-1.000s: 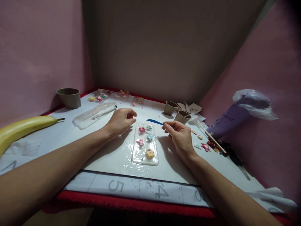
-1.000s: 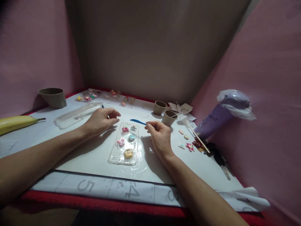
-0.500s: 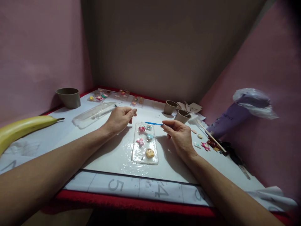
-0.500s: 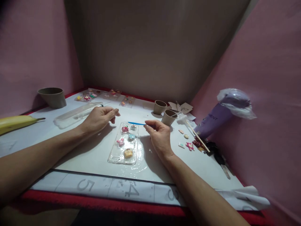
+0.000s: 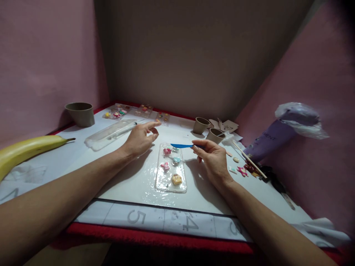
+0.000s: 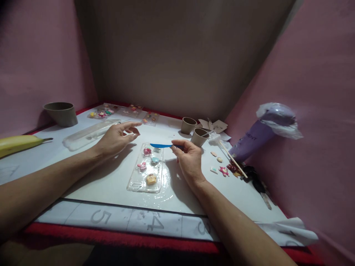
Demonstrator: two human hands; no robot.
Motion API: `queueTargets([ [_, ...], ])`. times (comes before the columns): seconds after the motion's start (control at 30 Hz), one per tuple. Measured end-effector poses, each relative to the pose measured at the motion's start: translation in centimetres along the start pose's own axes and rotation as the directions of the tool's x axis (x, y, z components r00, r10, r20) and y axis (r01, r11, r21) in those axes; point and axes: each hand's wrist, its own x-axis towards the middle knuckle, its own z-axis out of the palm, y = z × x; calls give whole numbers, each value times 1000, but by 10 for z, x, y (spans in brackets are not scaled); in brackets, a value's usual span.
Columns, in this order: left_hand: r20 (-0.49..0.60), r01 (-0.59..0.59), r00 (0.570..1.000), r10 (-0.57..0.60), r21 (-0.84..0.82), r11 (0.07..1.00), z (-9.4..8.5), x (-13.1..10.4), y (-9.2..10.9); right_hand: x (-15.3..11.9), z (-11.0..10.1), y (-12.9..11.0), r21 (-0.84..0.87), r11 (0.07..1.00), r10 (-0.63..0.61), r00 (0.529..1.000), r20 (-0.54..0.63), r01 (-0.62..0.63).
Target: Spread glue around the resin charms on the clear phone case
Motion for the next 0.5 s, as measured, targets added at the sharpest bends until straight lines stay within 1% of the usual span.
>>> queueTargets([
  [0.1,15,-18,1000,18,-28,999,1,0,-2,0,0,0,12,1000,0,1000,-10,0],
  [0.2,22,6,1000,-5,-36,999,2,0,-2,0,0,0,23,1000,-4,1000,-13,4],
  [0.33,-12,47,999,-47,-45,998,1,0,-1,0,0,1,22,1000,-12,1000,-20,12],
  [0.43,-40,38,998,-41,-74,997,1,0,-1,0,1,0,25,1000,-6,1000,-26,6],
  [0.5,-30,36,999,-38,-84,996,1,0,-2,0,1,-1,23,1000,-5,1000,-25,5],
])
